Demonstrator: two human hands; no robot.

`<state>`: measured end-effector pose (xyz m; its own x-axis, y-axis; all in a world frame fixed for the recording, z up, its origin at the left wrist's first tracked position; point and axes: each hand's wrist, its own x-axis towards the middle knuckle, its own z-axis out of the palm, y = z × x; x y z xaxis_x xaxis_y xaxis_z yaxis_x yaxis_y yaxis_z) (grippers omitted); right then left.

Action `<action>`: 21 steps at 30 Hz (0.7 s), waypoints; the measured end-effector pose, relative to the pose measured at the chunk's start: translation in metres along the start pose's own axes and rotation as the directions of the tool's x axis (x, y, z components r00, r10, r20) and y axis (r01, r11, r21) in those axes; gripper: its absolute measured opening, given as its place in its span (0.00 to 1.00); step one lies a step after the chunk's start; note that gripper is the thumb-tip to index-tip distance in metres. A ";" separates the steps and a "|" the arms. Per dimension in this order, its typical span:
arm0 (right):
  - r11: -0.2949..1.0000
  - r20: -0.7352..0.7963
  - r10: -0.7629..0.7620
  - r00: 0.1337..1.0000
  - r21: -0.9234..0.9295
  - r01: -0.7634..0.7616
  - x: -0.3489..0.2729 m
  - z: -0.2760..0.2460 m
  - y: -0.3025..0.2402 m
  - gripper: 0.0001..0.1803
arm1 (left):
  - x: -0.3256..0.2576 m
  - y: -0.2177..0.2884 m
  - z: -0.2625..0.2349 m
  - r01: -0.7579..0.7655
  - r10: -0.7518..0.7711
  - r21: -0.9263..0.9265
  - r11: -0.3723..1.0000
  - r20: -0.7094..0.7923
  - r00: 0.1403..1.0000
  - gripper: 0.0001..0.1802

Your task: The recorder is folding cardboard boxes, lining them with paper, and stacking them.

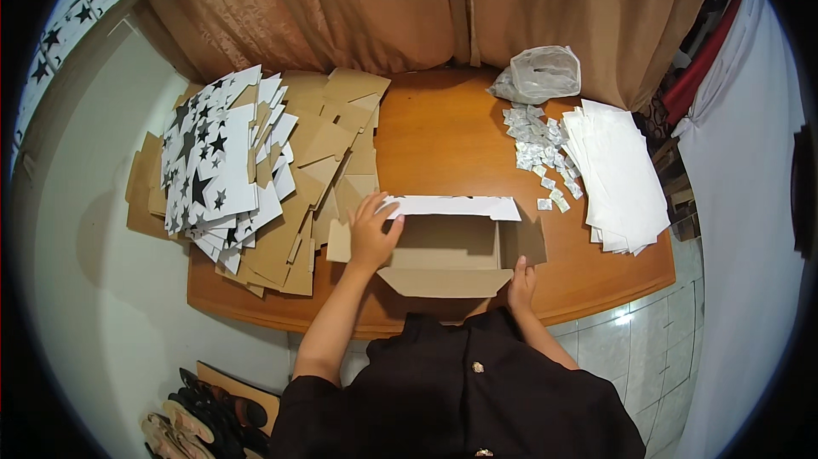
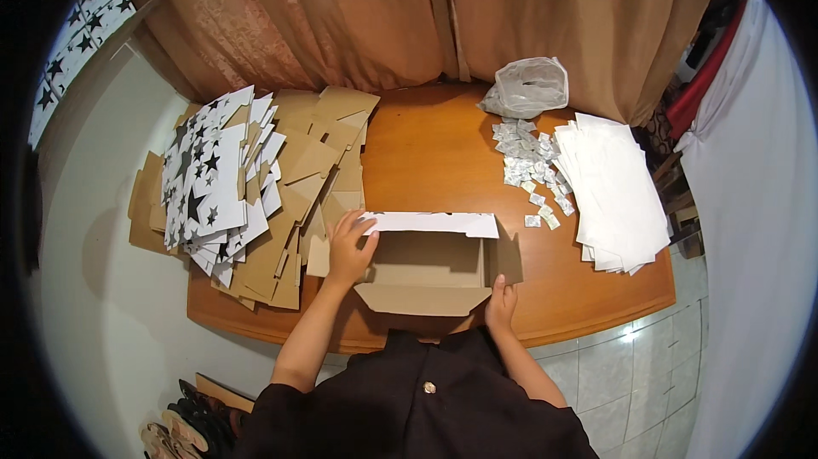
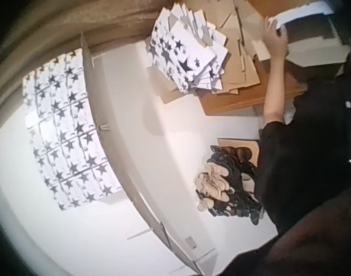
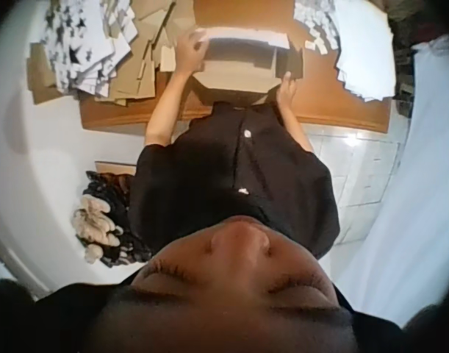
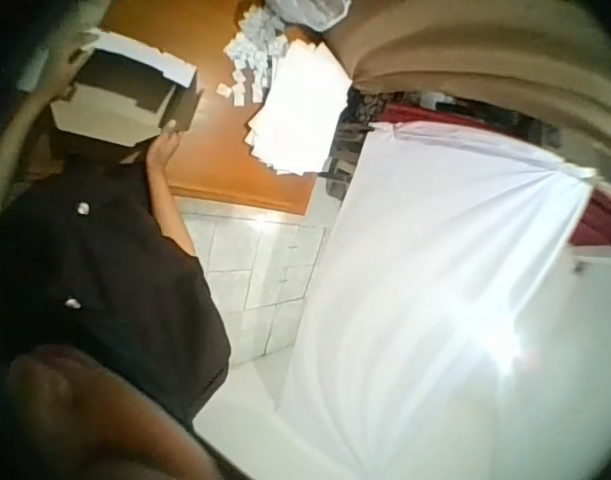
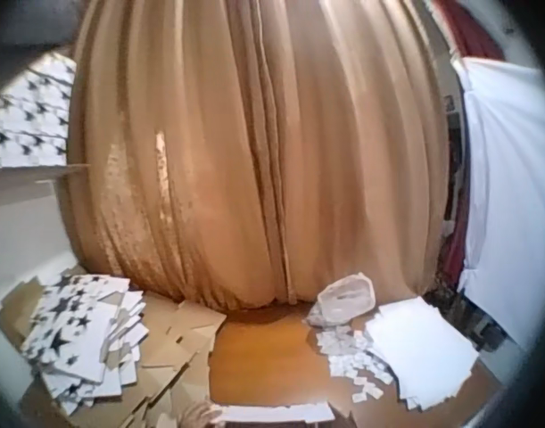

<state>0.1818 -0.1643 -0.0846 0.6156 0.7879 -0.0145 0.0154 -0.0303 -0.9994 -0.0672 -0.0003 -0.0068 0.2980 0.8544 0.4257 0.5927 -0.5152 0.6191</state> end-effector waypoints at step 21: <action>0.580 0.713 0.090 0.695 -0.605 0.545 0.023 -0.008 -0.088 0.23 | -0.013 0.004 -0.048 -0.260 0.109 0.323 0.910 0.418 0.902 0.20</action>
<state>0.2011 -0.1484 0.0031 -0.1326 0.9837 -0.1217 0.8211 0.0403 -0.5693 -0.1047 -0.0164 0.0218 0.6465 0.7425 0.1755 0.7035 -0.6692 0.2395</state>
